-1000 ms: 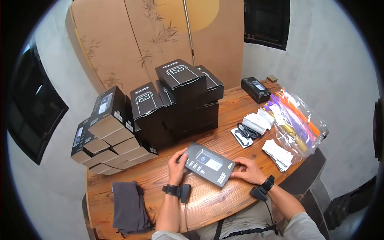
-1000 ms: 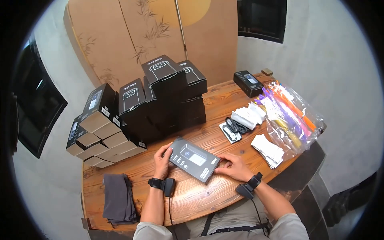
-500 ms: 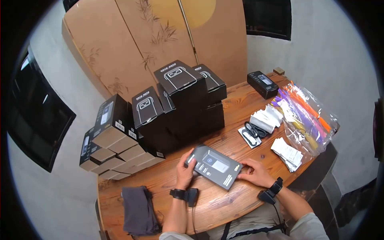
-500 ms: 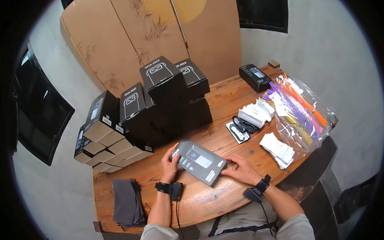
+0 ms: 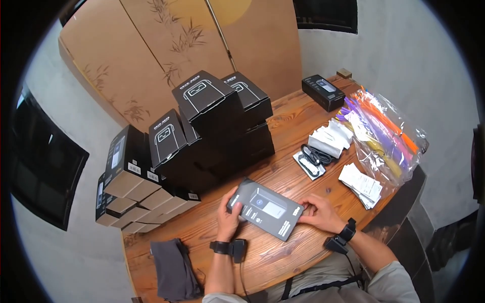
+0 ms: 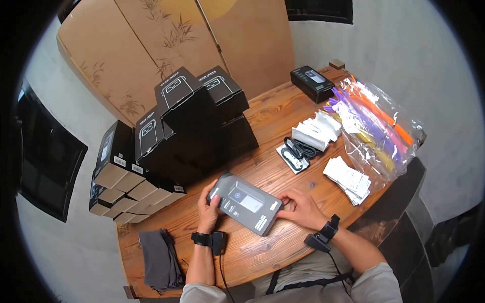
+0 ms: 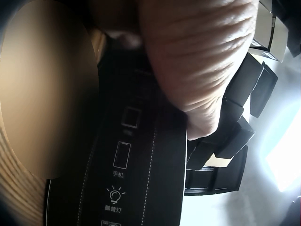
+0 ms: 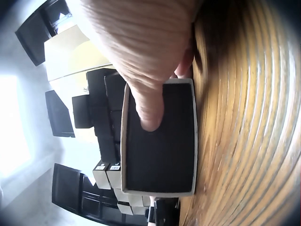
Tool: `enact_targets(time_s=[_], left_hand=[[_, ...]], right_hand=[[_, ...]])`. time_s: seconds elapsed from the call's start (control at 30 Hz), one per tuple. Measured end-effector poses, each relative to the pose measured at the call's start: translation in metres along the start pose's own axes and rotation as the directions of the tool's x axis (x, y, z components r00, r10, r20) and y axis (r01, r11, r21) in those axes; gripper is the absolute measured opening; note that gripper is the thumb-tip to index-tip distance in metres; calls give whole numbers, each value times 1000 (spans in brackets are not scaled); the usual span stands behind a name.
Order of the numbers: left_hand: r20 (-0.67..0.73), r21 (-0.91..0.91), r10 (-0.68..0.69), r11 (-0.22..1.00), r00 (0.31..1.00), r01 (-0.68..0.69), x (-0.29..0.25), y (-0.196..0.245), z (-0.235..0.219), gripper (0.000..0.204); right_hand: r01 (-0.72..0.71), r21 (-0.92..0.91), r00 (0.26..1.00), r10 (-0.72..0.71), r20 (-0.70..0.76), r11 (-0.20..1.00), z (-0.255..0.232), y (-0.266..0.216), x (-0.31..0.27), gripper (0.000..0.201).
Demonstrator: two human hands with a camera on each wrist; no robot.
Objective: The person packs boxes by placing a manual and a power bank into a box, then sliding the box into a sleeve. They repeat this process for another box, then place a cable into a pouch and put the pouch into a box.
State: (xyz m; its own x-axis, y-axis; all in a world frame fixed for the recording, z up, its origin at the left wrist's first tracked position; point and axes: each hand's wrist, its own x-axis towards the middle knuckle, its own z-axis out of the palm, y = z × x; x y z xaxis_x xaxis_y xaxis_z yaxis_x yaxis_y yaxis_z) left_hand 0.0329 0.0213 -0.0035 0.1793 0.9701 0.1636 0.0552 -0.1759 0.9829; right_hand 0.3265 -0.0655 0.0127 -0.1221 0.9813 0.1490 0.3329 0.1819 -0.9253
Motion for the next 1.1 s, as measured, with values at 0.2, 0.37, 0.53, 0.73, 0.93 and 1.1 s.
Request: enact_targets(time_s=[0.2, 0.37, 0.53, 0.73, 0.93, 1.1], left_hand=[[15, -72, -8, 997, 1000, 9, 2, -2, -2, 39], [8, -8, 35, 999, 999, -35, 3, -4, -3, 37], [-9, 27, 89, 996, 996, -89, 4, -6, -5, 35], [-29, 91, 138, 987, 990, -135, 5, -4, -5, 35], [-63, 98, 194, 977, 979, -187, 6, 1, -5, 36], [-61, 130, 192, 974, 979, -183, 6, -1, -3, 40]], right_hand=[[-14, -35, 1000, 14, 10, 999, 0, 0, 1, 38], [-32, -19, 999, 32, 0, 999, 1, -2, 1, 35], [-2, -18, 1000, 2, -9, 1000, 2, 0, 1, 31], [-4, 10, 1000, 4, -29, 1000, 3, 1, 0, 20], [-5, -8, 998, 5, -59, 1000, 4, 1, 0, 11], [-7, -27, 998, 5, -63, 1000, 5, 0, 0, 10]])
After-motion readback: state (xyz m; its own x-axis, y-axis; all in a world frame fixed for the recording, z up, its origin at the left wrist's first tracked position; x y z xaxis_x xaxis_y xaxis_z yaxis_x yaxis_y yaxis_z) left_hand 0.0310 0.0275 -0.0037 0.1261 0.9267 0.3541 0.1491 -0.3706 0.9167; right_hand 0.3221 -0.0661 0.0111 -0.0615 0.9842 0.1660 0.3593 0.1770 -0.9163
